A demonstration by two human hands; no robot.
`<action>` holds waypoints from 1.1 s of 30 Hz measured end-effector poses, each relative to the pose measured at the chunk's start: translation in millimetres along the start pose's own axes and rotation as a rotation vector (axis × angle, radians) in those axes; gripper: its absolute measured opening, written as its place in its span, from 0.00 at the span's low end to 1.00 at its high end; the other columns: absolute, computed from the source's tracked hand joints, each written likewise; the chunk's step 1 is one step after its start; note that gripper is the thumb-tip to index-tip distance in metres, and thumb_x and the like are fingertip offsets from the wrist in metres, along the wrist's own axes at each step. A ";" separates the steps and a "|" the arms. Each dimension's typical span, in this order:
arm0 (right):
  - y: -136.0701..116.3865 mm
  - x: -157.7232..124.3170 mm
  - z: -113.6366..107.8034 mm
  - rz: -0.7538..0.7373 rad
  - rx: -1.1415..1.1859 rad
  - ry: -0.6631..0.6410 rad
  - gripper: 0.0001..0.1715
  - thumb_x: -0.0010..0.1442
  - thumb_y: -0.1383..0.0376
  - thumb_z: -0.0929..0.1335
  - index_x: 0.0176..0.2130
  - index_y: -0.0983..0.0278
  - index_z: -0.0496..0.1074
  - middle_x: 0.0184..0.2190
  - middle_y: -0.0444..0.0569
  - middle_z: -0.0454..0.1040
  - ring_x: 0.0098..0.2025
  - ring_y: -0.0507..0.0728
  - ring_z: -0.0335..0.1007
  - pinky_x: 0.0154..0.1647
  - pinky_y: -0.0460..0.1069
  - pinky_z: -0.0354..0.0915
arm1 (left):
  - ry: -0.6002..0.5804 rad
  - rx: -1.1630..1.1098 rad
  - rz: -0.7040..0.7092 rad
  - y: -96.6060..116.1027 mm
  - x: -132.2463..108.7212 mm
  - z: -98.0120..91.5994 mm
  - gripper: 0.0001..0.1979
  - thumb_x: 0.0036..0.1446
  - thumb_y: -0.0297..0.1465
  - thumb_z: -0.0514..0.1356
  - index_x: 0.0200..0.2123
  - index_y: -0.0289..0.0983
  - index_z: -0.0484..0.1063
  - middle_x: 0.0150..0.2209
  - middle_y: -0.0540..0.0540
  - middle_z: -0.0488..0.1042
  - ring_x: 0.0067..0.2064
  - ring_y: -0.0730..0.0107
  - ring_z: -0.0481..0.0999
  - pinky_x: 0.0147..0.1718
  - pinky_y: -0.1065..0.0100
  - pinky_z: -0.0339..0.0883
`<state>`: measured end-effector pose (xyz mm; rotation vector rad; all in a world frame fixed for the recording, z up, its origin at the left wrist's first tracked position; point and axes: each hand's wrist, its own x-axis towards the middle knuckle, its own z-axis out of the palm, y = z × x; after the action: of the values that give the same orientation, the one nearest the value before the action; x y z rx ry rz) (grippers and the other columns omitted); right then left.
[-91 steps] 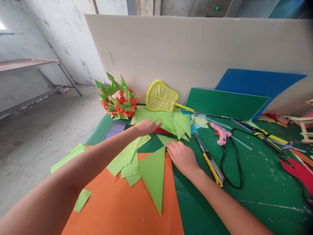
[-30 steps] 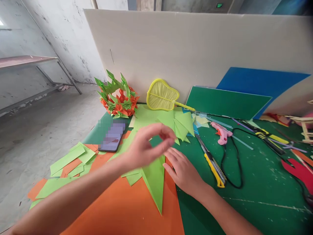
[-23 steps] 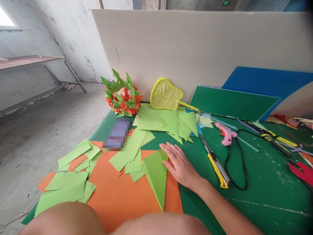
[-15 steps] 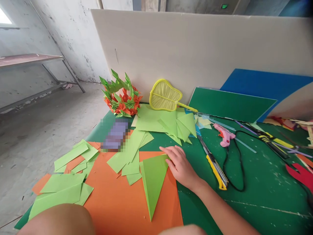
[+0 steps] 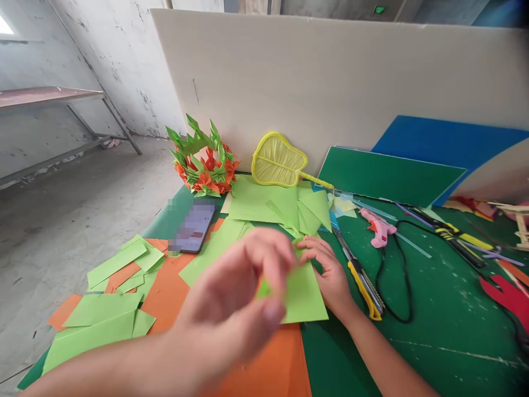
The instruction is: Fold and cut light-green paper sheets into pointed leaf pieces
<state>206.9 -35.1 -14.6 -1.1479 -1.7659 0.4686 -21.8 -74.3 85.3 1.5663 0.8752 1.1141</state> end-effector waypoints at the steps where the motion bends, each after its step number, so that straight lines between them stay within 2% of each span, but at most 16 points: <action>1: -1.7 -0.3 -0.9 0.004 -0.015 0.004 0.09 0.61 0.67 0.65 0.29 0.58 0.70 0.43 0.49 0.76 0.55 0.63 0.65 0.55 0.60 0.61 | 0.001 -0.005 -0.026 -5.9 4.0 1.5 0.20 0.57 0.46 0.62 0.51 0.48 0.67 0.51 0.44 0.68 0.59 0.53 0.63 0.57 0.53 0.61; 4: -7.6 -2.3 -0.9 0.034 -0.004 -0.014 0.10 0.61 0.68 0.65 0.29 0.58 0.70 0.42 0.49 0.76 0.49 0.61 0.69 0.50 0.58 0.65 | -0.048 -0.034 -0.182 -29.5 12.1 7.0 0.34 0.52 0.42 0.67 0.59 0.48 0.58 0.62 0.44 0.58 0.64 0.52 0.58 0.61 0.55 0.56; 7: -12.6 -6.1 0.8 0.083 0.068 -0.065 0.10 0.62 0.68 0.64 0.29 0.59 0.71 0.44 0.49 0.75 0.47 0.59 0.72 0.46 0.53 0.68 | -0.094 -0.093 -0.348 -48.7 14.3 11.4 0.46 0.47 0.37 0.70 0.64 0.48 0.49 0.66 0.41 0.51 0.65 0.51 0.55 0.60 0.56 0.59; 8: -13.9 -7.6 1.0 0.094 0.078 -0.078 0.10 0.62 0.68 0.64 0.30 0.59 0.71 0.45 0.50 0.75 0.48 0.59 0.72 0.46 0.53 0.69 | -0.116 -0.137 -0.403 -53.1 14.2 11.5 0.47 0.48 0.36 0.70 0.65 0.49 0.47 0.66 0.41 0.53 0.64 0.50 0.58 0.56 0.56 0.64; 10: -16.0 -10.6 0.4 0.112 0.077 -0.092 0.10 0.61 0.68 0.64 0.31 0.59 0.72 0.46 0.50 0.75 0.49 0.59 0.72 0.47 0.53 0.69 | -0.155 -0.250 -0.555 -59.8 13.8 9.3 0.44 0.52 0.36 0.67 0.66 0.52 0.46 0.62 0.41 0.62 0.57 0.51 0.69 0.48 0.56 0.70; 13: -19.0 -14.6 -3.0 0.145 0.070 -0.112 0.06 0.60 0.69 0.65 0.33 0.58 0.72 0.49 0.51 0.74 0.51 0.60 0.72 0.47 0.52 0.70 | -0.137 -0.411 -0.714 -67.3 14.0 2.7 0.37 0.57 0.35 0.63 0.66 0.50 0.51 0.54 0.43 0.72 0.49 0.55 0.76 0.46 0.57 0.71; 16: -21.1 -16.4 -8.9 0.098 0.029 -0.220 0.08 0.58 0.69 0.68 0.39 0.58 0.73 0.53 0.51 0.72 0.53 0.60 0.71 0.48 0.52 0.69 | -0.060 -0.542 -0.744 -73.3 14.8 -1.8 0.36 0.56 0.32 0.62 0.66 0.48 0.53 0.52 0.43 0.74 0.48 0.56 0.78 0.45 0.58 0.72; 19: -19.4 -15.5 -14.3 -0.066 -0.022 -0.383 0.15 0.61 0.68 0.67 0.48 0.55 0.74 0.56 0.49 0.71 0.55 0.59 0.69 0.52 0.52 0.68 | 0.003 -0.628 -0.738 -77.8 15.0 -3.9 0.37 0.56 0.29 0.62 0.66 0.46 0.53 0.51 0.43 0.76 0.47 0.56 0.79 0.45 0.57 0.73; 22: -14.4 -14.4 -16.9 -0.210 -0.113 -0.473 0.20 0.62 0.66 0.66 0.54 0.53 0.72 0.60 0.48 0.68 0.54 0.59 0.69 0.53 0.53 0.67 | 0.031 -0.674 -0.732 -82.2 15.0 -6.8 0.34 0.55 0.27 0.62 0.64 0.44 0.58 0.50 0.42 0.76 0.47 0.55 0.79 0.47 0.56 0.73; 25: -9.8 -15.2 -17.5 -0.278 -0.226 -0.523 0.28 0.59 0.72 0.64 0.55 0.52 0.71 0.62 0.45 0.65 0.54 0.59 0.70 0.53 0.54 0.68 | 0.054 -0.693 -0.711 -86.2 15.8 -10.9 0.31 0.54 0.26 0.62 0.62 0.42 0.62 0.49 0.41 0.77 0.46 0.54 0.80 0.47 0.55 0.73; 28: -7.0 -17.3 -17.2 -0.331 -0.307 -0.549 0.37 0.52 0.78 0.60 0.56 0.53 0.70 0.63 0.44 0.63 0.58 0.58 0.67 0.57 0.56 0.65 | 0.088 -0.688 -0.686 -89.0 17.6 -14.3 0.29 0.54 0.26 0.62 0.60 0.38 0.64 0.48 0.39 0.78 0.46 0.52 0.80 0.47 0.53 0.74; 30: -4.9 -18.6 -16.7 -0.364 -0.330 -0.543 0.37 0.52 0.78 0.60 0.56 0.54 0.70 0.63 0.45 0.63 0.60 0.57 0.65 0.59 0.58 0.63 | 0.113 -0.678 -0.686 -90.3 18.7 -15.8 0.27 0.53 0.25 0.61 0.58 0.36 0.65 0.47 0.38 0.78 0.47 0.51 0.80 0.47 0.52 0.74; 33: -0.5 -19.4 -15.2 -0.400 -0.305 -0.471 0.30 0.57 0.76 0.61 0.54 0.55 0.72 0.62 0.46 0.66 0.60 0.57 0.66 0.60 0.60 0.62 | 0.156 -0.679 -0.705 -90.9 19.2 -16.2 0.26 0.54 0.25 0.61 0.57 0.33 0.66 0.46 0.37 0.79 0.46 0.50 0.80 0.47 0.53 0.75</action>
<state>221.9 -54.5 -16.7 -0.8903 -2.4803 0.2399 -32.2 -28.6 3.4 0.5444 0.9167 0.8735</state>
